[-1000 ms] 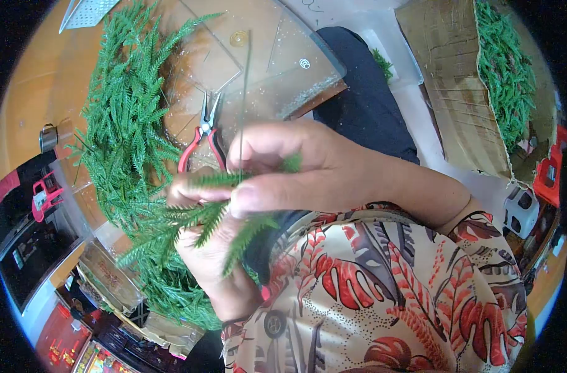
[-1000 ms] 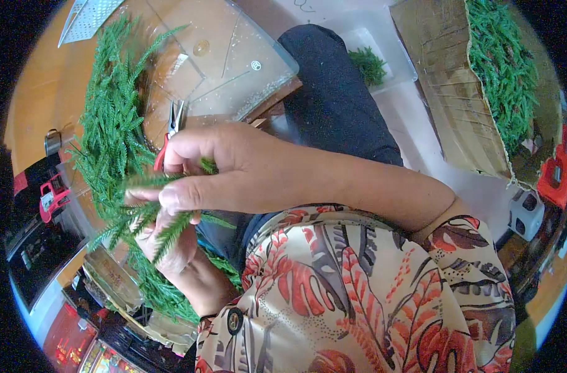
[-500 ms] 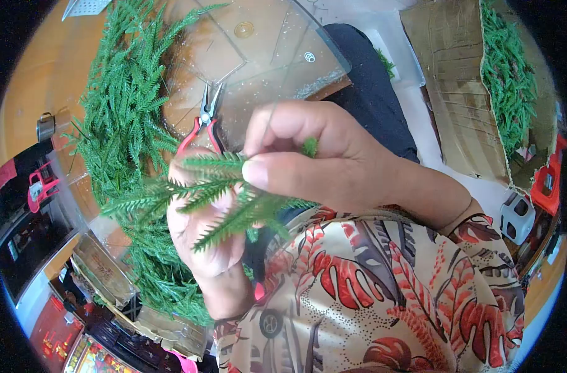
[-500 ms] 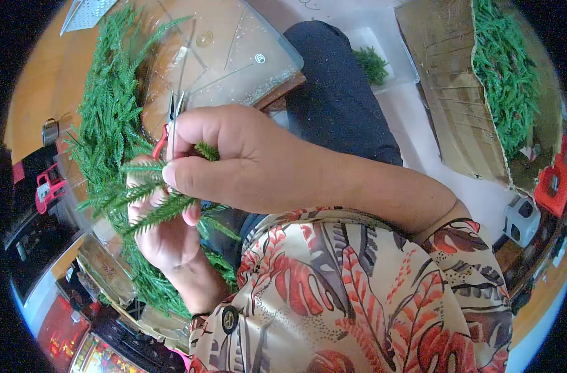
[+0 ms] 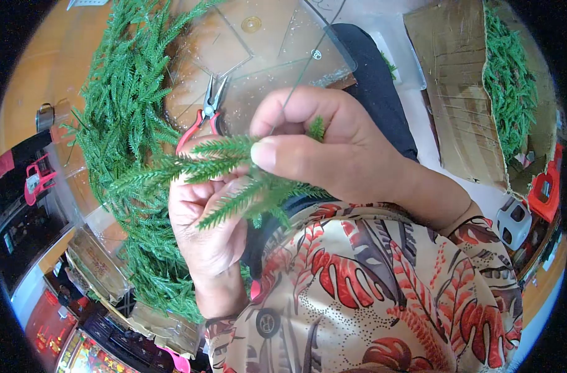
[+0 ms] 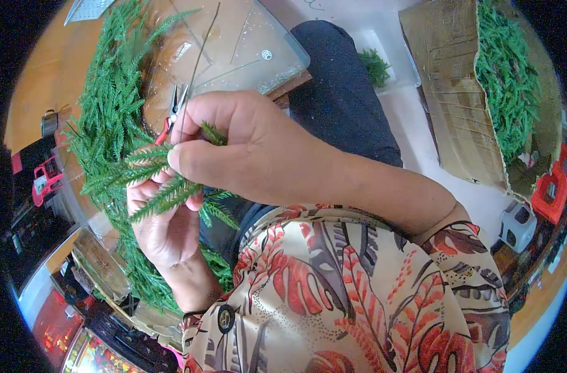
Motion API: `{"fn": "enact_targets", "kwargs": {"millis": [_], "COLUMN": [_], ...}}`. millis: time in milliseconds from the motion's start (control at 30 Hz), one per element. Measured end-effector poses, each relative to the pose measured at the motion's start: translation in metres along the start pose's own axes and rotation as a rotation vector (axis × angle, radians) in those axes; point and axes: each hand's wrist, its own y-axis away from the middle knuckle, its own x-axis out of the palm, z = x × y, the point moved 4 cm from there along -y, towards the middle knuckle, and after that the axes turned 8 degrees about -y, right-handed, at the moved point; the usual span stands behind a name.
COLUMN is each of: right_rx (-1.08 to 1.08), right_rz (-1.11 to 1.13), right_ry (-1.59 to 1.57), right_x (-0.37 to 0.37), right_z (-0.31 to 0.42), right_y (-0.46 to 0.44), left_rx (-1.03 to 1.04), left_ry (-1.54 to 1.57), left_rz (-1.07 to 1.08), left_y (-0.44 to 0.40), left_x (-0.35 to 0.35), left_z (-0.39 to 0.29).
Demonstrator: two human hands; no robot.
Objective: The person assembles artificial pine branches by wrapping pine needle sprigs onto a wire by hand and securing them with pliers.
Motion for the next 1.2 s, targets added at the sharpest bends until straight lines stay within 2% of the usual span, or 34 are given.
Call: {"fn": "enact_targets", "kwargs": {"millis": [100, 200, 233, 333, 367, 500, 600, 700, 767, 900, 1000, 1200], "right_rx": [-0.057, 0.025, 0.071, 0.154, 0.147, 0.125, 0.027, -0.068, -0.057, -0.12, 0.024, -0.07], "right_rz": [0.028, -0.004, -0.01, -0.015, -0.002, 0.042, 0.075, 0.089, 0.09, 0.105, 0.093, 0.114], "right_ry": [-0.049, 0.037, -0.031, -0.141, -0.115, -0.014, -0.101, -0.017, 0.039, 0.187, 0.15, 0.226], "right_x": [0.001, -0.009, -0.008, -0.004, -0.003, -0.006, -0.004, -0.004, -0.004, -0.005, -0.004, -0.004], "right_z": [0.0, 0.0, 0.0, 0.006, 0.008, 0.009, 0.005, 0.001, 0.003, 0.003, 0.002, 0.001], "right_y": [-0.001, -0.002, -0.001, 0.001, 0.0, -0.002, -0.003, -0.003, -0.002, -0.001, 0.0, 0.0], "left_rx": [0.026, 0.007, -0.059, 0.007, 0.069, 0.088, 0.126, 0.161, 0.184, 0.244, 0.242, 0.324], "left_ry": [-0.041, -0.162, 0.042, -0.018, 0.002, -0.12, -0.233, -0.245, -0.322, -0.386, -0.35, -0.374], "left_rz": [0.029, -0.086, -0.083, 0.041, 0.003, -0.134, -0.274, -0.328, -0.4, -0.383, -0.36, -0.329], "left_y": [0.0, 0.0, -0.001, -0.001, -0.003, -0.002, 0.003, 0.006, 0.008, 0.013, 0.01, 0.009], "left_x": [0.0, 0.02, 0.022, 0.017, 0.017, 0.013, 0.005, 0.004, 0.001, -0.004, -0.002, 0.0], "left_z": [0.002, 0.012, 0.014, 0.016, 0.016, 0.0, 0.002, -0.002, -0.004, -0.004, -0.004, -0.006]}}
